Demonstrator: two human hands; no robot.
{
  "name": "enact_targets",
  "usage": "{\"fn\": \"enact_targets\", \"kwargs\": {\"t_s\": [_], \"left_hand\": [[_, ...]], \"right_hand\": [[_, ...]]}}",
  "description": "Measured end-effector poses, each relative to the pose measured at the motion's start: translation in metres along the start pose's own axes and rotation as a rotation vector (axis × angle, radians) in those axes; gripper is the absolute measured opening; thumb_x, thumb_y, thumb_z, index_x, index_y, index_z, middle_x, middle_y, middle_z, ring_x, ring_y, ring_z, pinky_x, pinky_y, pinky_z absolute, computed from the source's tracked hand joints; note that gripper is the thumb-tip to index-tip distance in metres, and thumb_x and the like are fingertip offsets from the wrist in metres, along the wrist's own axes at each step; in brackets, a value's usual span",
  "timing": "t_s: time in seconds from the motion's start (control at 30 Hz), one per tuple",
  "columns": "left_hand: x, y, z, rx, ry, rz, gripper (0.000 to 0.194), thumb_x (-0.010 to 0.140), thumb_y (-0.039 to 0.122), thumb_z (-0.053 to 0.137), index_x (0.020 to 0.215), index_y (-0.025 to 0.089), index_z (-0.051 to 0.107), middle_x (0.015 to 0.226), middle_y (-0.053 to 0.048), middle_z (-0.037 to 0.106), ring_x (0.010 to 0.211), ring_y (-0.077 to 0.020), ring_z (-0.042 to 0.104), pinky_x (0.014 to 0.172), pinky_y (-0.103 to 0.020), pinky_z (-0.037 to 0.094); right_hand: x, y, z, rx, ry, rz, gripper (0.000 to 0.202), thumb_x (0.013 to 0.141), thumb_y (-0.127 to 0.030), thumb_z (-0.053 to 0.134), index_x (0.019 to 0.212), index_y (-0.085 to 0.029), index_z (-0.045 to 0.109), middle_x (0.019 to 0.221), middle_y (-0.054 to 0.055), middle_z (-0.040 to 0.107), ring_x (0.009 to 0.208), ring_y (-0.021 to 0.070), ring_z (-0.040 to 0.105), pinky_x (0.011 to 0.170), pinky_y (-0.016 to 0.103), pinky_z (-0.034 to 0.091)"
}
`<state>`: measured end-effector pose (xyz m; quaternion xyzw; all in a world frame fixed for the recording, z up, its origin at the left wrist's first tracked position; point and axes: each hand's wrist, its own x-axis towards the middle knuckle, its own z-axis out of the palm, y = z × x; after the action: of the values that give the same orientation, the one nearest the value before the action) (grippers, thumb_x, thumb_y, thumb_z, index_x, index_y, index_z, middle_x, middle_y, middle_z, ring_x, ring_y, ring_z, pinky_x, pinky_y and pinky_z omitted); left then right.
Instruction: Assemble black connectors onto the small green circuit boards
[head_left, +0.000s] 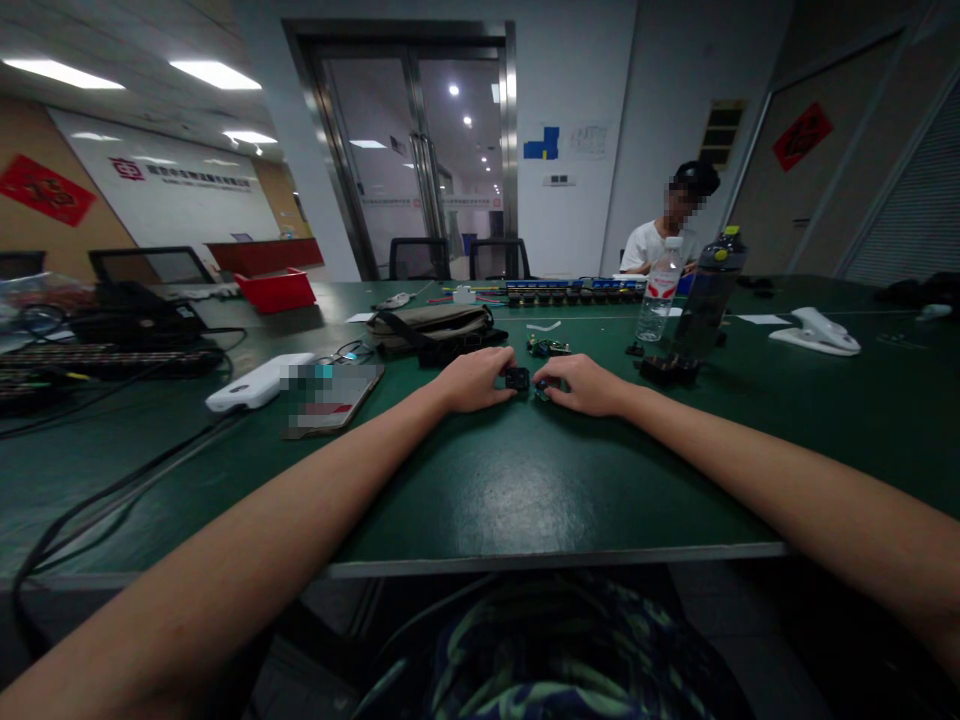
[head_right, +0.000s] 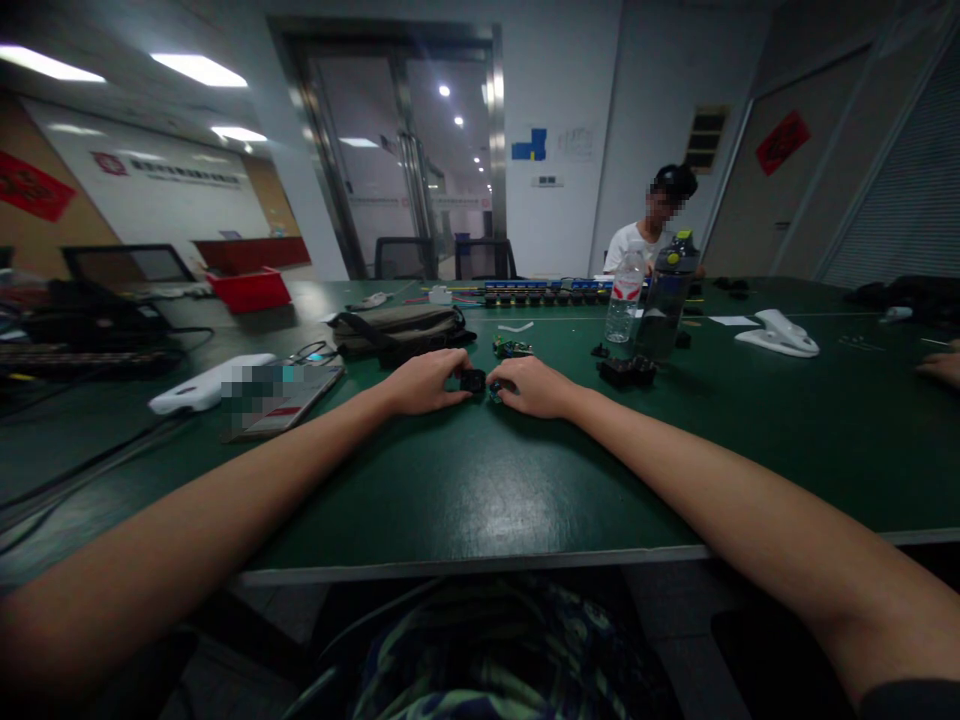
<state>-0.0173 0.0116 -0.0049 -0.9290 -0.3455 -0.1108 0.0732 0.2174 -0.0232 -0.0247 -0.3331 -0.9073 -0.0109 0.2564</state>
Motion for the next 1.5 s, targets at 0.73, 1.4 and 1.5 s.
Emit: {"fn": "enact_targets", "kwargs": {"t_s": [0.73, 1.4, 1.5], "left_hand": [[-0.0024, 0.0053, -0.0035, 0.001, 0.032, -0.002, 0.034, 0.081, 0.037, 0.062, 0.108, 0.022, 0.051, 0.113, -0.008, 0.06, 0.108, -0.0257, 0.061, 0.085, -0.034, 0.051], [-0.0013, 0.0027, -0.0021, 0.024, 0.045, 0.095, 0.043, 0.083, 0.032, 0.06, 0.124, 0.023, 0.052, 0.119, -0.007, 0.061, 0.114, -0.0252, 0.059, 0.098, -0.036, 0.048], [-0.0017, 0.0032, -0.0027, 0.032, 0.044, 0.105, 0.041, 0.084, 0.031, 0.06, 0.124, 0.023, 0.054, 0.121, -0.008, 0.06, 0.115, -0.0252, 0.059, 0.097, -0.036, 0.049]], "right_hand": [[-0.0011, -0.0018, -0.0001, -0.019, 0.152, -0.058, 0.015, 0.079, -0.012, 0.059, 0.092, -0.018, 0.065, 0.089, 0.005, 0.063, 0.077, 0.0168, 0.056, 0.077, 0.03, 0.046], [-0.0016, 0.0012, 0.0017, -0.021, 0.208, -0.105, 0.008, 0.082, -0.013, 0.06, 0.081, -0.018, 0.066, 0.09, 0.006, 0.061, 0.083, 0.0176, 0.059, 0.078, 0.03, 0.049], [-0.0015, 0.0023, 0.0027, -0.025, 0.219, -0.121, 0.008, 0.083, -0.014, 0.06, 0.081, -0.018, 0.067, 0.09, 0.006, 0.061, 0.083, 0.0176, 0.06, 0.079, 0.03, 0.049]]}}
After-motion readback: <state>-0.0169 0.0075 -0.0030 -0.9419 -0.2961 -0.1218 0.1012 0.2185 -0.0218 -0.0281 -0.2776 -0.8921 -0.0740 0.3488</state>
